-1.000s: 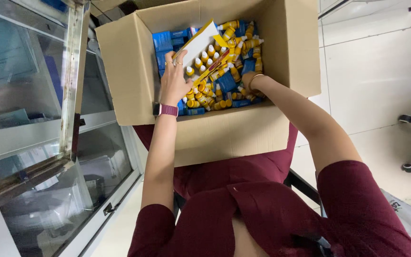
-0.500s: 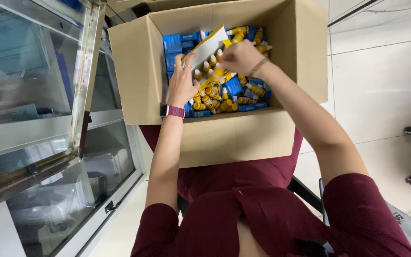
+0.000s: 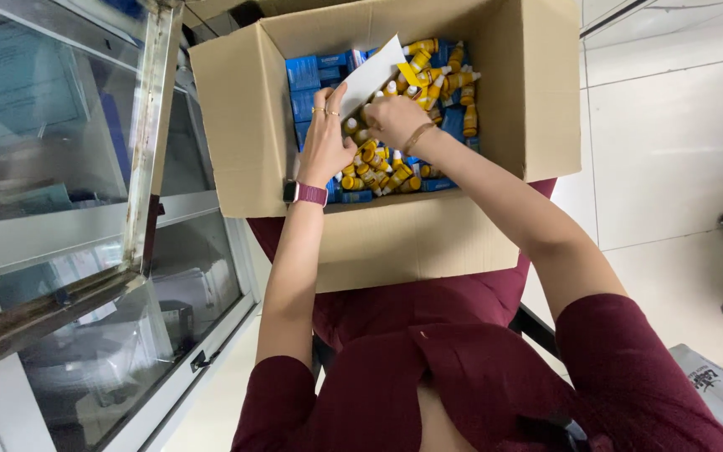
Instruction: Unpacking medical bottles and boxed medications from a shipping carton and placing them into a storage cabinet.
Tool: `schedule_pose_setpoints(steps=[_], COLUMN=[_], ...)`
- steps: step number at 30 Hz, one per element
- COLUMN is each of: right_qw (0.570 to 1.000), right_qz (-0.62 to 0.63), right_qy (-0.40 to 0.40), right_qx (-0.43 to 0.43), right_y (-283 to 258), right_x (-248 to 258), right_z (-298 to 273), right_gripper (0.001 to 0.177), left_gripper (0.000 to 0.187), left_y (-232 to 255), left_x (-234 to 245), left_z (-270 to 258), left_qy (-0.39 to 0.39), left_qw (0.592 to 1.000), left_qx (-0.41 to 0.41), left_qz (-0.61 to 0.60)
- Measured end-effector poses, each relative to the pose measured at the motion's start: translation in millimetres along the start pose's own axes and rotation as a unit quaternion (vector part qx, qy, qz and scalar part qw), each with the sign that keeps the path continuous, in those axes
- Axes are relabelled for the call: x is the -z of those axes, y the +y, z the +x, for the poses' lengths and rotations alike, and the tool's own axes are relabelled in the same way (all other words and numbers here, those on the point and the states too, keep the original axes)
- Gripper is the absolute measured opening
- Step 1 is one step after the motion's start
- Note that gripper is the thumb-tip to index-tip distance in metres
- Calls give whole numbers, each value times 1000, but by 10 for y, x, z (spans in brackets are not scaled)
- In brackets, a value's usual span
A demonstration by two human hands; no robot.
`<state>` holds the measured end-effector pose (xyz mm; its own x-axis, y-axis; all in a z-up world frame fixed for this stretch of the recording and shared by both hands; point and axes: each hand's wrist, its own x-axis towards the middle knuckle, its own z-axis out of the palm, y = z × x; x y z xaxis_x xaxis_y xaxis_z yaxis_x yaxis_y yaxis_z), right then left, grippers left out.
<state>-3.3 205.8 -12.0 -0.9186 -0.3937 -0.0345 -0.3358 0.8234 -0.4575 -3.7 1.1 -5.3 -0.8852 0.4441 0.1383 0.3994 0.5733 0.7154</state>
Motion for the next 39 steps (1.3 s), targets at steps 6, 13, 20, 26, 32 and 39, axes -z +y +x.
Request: schedule_pose_setpoints(steps=[6, 13, 20, 26, 32, 39], right_qw=[978, 910, 880, 961, 966, 983], right_qz=[-30, -132, -191, 13, 256, 110], right_qy=[-40, -286, -375, -257, 18, 98], right_qx=[-203, -268, -220, -104, 44, 113], right_y=[538, 1417, 1287, 634, 104, -137], right_x=[247, -769, -772, 560, 758, 10], right_z=[-293, -583, -501, -473, -285, -55], right_gripper=[23, 42, 43, 28, 18, 12], left_gripper=[95, 94, 96, 96, 98, 99], left_y=[47, 67, 60, 113, 132, 88], left_x=[17, 25, 25, 42, 58, 44], left_z=[-7, -9, -10, -14, -14, -19], left_qy=[5, 9, 29, 12, 17, 9], left_qw=[1000, 999, 998, 997, 996, 997], left_qx=[-20, -32, -47, -26, -40, -23], left_qz=[2, -5, -34, -69, -79, -77])
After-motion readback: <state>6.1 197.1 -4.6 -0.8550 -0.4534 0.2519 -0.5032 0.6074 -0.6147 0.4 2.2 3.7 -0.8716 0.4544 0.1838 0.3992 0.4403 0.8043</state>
